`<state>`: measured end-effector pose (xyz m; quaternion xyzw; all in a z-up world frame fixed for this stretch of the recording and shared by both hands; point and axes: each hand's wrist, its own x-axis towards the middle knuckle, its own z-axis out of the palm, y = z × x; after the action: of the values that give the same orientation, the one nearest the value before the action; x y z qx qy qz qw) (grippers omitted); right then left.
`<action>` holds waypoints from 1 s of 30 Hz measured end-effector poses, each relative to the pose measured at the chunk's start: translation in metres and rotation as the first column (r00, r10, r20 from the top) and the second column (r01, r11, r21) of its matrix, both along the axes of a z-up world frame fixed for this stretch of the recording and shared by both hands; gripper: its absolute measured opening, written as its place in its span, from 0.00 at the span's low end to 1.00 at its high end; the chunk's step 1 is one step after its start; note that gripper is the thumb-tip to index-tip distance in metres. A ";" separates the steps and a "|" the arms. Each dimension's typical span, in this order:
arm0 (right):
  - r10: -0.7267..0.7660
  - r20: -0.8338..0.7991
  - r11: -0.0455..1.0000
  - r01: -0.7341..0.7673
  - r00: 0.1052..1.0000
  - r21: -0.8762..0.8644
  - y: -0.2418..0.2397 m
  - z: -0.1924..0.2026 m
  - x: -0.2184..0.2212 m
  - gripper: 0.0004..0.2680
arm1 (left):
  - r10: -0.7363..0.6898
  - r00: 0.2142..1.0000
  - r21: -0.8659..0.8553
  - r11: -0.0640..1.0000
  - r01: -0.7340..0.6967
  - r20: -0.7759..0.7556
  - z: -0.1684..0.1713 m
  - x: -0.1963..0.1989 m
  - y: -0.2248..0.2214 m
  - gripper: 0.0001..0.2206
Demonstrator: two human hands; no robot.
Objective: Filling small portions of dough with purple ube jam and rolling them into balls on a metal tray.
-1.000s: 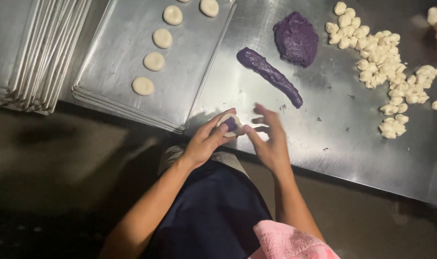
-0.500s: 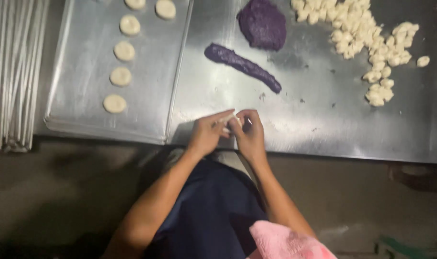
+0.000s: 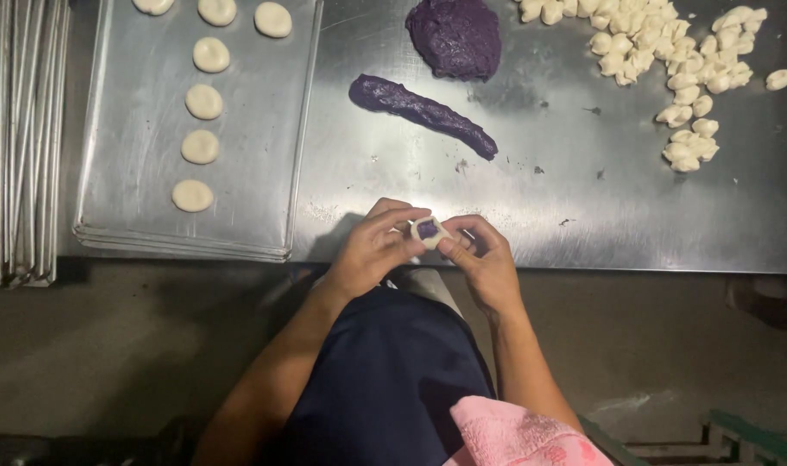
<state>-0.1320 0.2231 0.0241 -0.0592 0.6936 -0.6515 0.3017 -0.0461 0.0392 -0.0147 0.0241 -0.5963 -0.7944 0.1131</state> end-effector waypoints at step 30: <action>0.485 -0.662 0.840 -0.095 0.572 0.533 -0.015 -0.139 -0.019 0.19 | 0.243 0.969 -0.911 0.408 -0.054 0.052 -0.114 -0.030 0.040 0.12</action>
<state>-0.1508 0.2077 -0.1151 -0.3804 0.8618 -0.3251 0.0836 -0.0763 0.0796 -0.1286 0.0824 -0.9317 -0.3307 0.1254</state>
